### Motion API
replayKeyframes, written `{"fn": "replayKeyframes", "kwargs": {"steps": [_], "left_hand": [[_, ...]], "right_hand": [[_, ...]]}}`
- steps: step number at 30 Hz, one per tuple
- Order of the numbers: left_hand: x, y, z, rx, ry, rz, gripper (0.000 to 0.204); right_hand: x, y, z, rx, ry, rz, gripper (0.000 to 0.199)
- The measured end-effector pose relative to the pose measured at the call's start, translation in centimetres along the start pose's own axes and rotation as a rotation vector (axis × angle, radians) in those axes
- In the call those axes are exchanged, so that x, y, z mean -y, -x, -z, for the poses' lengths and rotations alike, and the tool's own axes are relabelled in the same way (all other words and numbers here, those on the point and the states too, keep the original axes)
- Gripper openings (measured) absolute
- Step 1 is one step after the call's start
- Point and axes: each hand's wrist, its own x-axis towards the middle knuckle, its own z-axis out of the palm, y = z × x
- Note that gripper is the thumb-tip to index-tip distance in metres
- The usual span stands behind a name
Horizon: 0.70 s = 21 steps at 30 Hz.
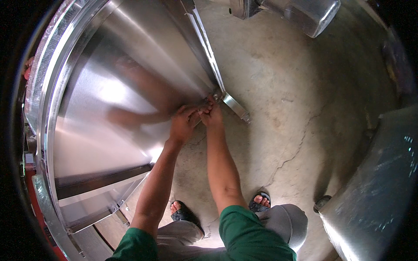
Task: The person assembles a stainless steel structure by attaching metal panels to a curved frame using bolts and nuts. They retrieve fasteners from a parts bin, position panels, and tighten connections by hand.
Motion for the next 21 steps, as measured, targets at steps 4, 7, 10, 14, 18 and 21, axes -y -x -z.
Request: {"fn": "replayKeyframes", "kwargs": {"steps": [4,7,10,14,18,21], "left_hand": [[1.5,-0.4,-3.2,-0.047,0.335,0.676,0.026],[3.2,-0.3,-5.3,-0.244,1.038,0.836,0.027],[4.1,0.5,-5.0,-0.163,0.428,0.549,0.028],[2.4,2.1,-3.4,-0.066,0.073,0.473,0.027],[1.4,2.1,-2.3,-0.086,-0.227,0.088,0.03],[1.7,1.3,-3.0,-0.077,0.105,0.451,0.034]], "right_hand": [[0.0,-0.7,0.6,0.078,-0.04,0.007,0.02],[0.0,-1.0,0.5,0.094,-0.077,0.003,0.024],[-0.1,-1.0,0.3,0.025,-0.047,0.018,0.026],[-0.2,-0.8,0.4,-0.003,-0.029,0.093,0.025],[-0.6,-0.9,0.8,0.048,0.106,0.15,0.02],[-0.7,-1.4,0.5,-0.054,-0.015,0.033,0.019]]}}
